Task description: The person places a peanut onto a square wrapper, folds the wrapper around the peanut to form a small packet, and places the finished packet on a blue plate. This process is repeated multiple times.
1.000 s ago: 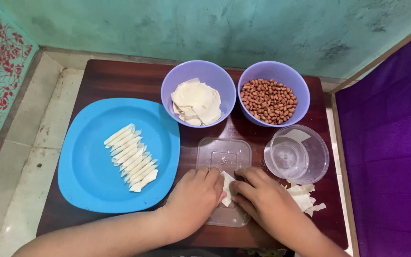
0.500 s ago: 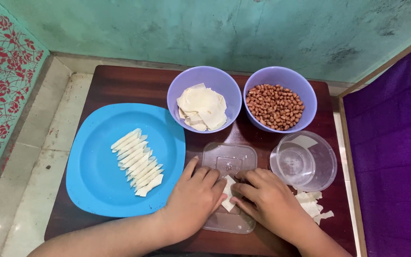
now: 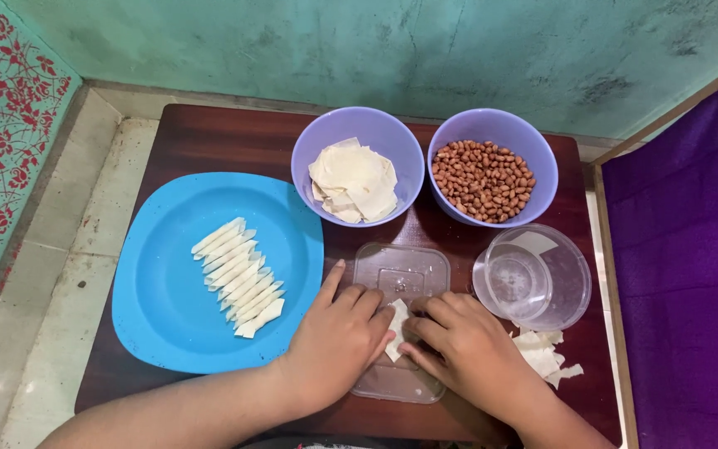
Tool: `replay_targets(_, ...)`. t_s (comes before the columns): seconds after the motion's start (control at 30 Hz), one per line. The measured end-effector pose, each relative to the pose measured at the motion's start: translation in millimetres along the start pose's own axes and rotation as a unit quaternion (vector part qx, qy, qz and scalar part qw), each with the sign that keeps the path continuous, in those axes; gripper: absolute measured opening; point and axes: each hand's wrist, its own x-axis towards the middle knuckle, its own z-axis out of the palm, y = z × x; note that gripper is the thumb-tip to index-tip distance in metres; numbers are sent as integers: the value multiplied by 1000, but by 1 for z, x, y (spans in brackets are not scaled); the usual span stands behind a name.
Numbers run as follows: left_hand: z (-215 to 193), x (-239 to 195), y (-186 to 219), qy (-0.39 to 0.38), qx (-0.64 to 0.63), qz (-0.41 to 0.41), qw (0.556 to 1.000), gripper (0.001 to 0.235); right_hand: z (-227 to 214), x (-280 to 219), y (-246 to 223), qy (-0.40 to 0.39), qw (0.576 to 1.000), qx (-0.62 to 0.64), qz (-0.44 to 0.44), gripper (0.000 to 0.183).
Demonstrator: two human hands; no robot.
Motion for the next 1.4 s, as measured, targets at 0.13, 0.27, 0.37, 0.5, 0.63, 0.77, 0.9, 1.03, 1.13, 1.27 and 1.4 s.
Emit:
replay_targets(0.13,-1,0,1,4,-1,3,1000,35,0,1,-2,5,1000,-7,-6,20)
replay_targets(0.27,-2,0,1,-7,-9,-2,1000,36,3,2,-1,3,1000,-9,2,20)
replay_targets(0.37,-8,2,5,-9,-15,-3,1000,37,2,1,-4,16,1000,-15,-1,22)
replay_targets(0.5,-20,5,10,3,-31,-13,999,31,-14,3,-19,48,999,-4,-6,19)
replay_targets(0.63,-51,22,4,-1,-101,1,995,24,-42,0,-25,63,998,-1,-2,19)
replay_targets(0.77,-75,64,-13,16,-117,16,993,13,-83,-5,-1,61,998,-5,18,34)
replay_targets(0.9,-62,123,-31,122,-84,48,988,11,-115,24,49,86,989,-112,40,22)
replay_targets(1.03,-8,183,-50,118,-21,7,993,12,-115,63,78,56,989,-124,63,17)
replay_targets(1.13,24,213,-55,39,34,-43,998,9,-105,83,98,-7,984,-161,77,32)
replay_targets(1.27,42,230,-48,-44,-29,-127,990,6,-88,95,114,-78,962,-244,98,21)
replay_targets(1.4,44,233,-45,-56,-59,-139,987,16,-80,100,104,-95,962,-234,106,21)
